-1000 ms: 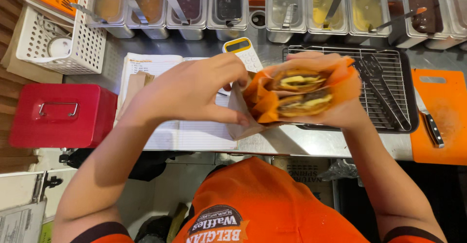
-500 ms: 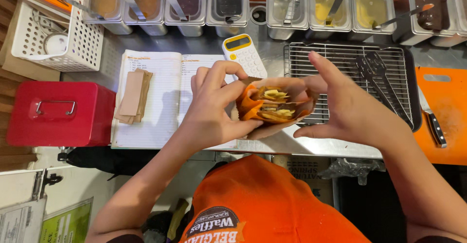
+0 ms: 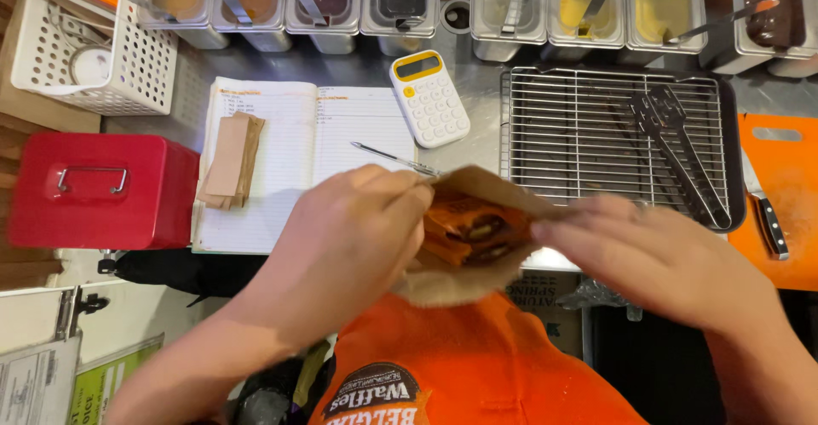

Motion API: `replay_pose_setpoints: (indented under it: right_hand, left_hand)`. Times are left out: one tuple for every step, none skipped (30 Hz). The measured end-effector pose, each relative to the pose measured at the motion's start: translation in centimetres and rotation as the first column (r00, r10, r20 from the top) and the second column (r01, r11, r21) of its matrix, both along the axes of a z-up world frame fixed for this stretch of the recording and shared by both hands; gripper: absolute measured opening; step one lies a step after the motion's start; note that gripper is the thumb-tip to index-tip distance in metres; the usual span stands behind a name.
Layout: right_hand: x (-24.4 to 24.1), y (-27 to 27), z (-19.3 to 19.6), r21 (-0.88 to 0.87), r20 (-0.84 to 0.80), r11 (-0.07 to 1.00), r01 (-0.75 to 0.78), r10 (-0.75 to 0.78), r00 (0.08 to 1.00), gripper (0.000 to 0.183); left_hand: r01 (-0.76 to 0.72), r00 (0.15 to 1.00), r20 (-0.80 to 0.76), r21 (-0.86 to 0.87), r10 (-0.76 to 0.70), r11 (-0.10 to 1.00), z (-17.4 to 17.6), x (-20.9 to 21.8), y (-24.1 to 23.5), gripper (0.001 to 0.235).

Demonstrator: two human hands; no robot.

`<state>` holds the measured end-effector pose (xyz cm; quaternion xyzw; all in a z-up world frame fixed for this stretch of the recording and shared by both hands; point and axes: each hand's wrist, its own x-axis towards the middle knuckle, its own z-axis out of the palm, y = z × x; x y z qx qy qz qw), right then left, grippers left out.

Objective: The person spreads chocolate sauce on a waffle using a knife, then places sliced bananas on top. They fold the waffle, wrap it in an orange paper sleeve, and place it into a brown paper bag. Finally, they write on a notebook.

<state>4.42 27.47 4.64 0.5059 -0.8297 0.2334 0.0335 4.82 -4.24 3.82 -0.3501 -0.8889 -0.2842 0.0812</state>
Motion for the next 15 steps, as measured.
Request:
replay_pose_setpoints:
  right_hand:
    - [0.7, 0.1, 0.9, -0.003, -0.056, 0.999, -0.052, 0.052, 0.997, 0.034]
    - [1.2, 0.1, 1.3, -0.004, -0.112, 0.995, -0.104, 0.103, 0.988, 0.033]
    - [1.6, -0.1, 1.2, 0.032, -0.092, 0.992, -0.118, 0.121, 0.988, 0.034]
    - [1.9, -0.1, 1.1, 0.068, -0.071, 0.989, -0.134, 0.138, 0.988, 0.035]
    - [2.2, -0.1, 0.8, 0.103, -0.05, 0.984, -0.148, 0.153, 0.987, 0.036]
    - [2.3, -0.1, 0.5, 0.108, -0.027, 0.981, -0.161, 0.165, 0.986, 0.035]
    - [2.4, -0.1, 0.2, 0.113, -0.008, 0.978, -0.175, 0.177, 0.984, 0.035]
    - [2.4, -0.2, 0.1, 0.118, 0.012, 0.975, -0.188, 0.188, 0.982, 0.035]
    - [2.5, -0.3, 0.1, 0.101, -0.002, 0.976, -0.193, 0.194, 0.981, 0.034]
    - [2.6, -0.6, 0.1, 0.085, -0.016, 0.977, -0.197, 0.199, 0.98, 0.032]
    - [2.8, -0.8, 0.0, 0.067, -0.027, 0.977, -0.202, 0.205, 0.978, 0.03]
    - [2.9, -1.1, 0.1, 0.065, -0.032, 0.978, -0.2, 0.202, 0.979, 0.029]
    - [2.9, -1.4, 0.2, 0.065, -0.037, 0.978, -0.199, 0.202, 0.979, 0.027]
    - [2.9, -1.6, 0.3, 0.064, -0.043, 0.978, -0.199, 0.202, 0.978, 0.026]
    - [2.9, -1.8, 0.4, 0.072, -0.049, 0.978, -0.195, 0.199, 0.979, 0.026]
  left_hand:
    - [0.016, 0.999, -0.035, 0.028, -0.015, 0.999, 0.3, 0.4, 0.0, 0.019]
    - [0.017, 1.0, -0.023, -0.033, -0.017, 0.999, 0.4, 0.3, 0.2, 0.02]
    - [0.021, 1.0, -0.009, -0.094, -0.022, 0.995, 0.3, 0.2, 0.2, 0.02]
    - [0.028, 1.0, 0.005, -0.154, -0.027, 0.988, 0.3, 0.2, 0.3, 0.021]
    - [0.031, 0.999, -0.032, -0.173, -0.037, 0.984, 0.2, 0.1, 0.6, 0.026]
    - [0.033, 0.997, -0.069, -0.192, -0.047, 0.981, 0.1, 0.1, 1.0, 0.032]
    - [0.034, 0.992, -0.11, -0.21, -0.058, 0.977, 0.0, 0.1, 1.4, 0.037]
    - [0.103, 0.983, -0.129, -0.201, -0.13, 0.974, 0.1, 0.4, 2.0, 0.032]
    - [0.17, 0.968, -0.15, -0.192, -0.2, 0.967, 0.2, 1.1, 2.7, 0.027]
    - [0.236, 0.948, -0.172, -0.183, -0.267, 0.954, 0.3, 1.5, 3.3, 0.023]
    - [0.28, 0.94, -0.14, -0.198, -0.31, 0.939, 0.1, 1.4, 3.7, 0.024]
    - [0.324, 0.93, -0.108, -0.211, -0.352, 0.922, -0.2, 1.2, 4.1, 0.027]
    - [0.365, 0.918, -0.078, -0.222, -0.39, 0.904, -0.6, 1.1, 4.5, 0.029]
    - [0.387, 0.907, -0.03, -0.338, -0.421, 0.858, -1.1, 1.0, 4.8, 0.027]
    - [0.405, 0.895, 0.018, -0.449, -0.445, 0.797, -1.6, 0.8, 5.2, 0.025]
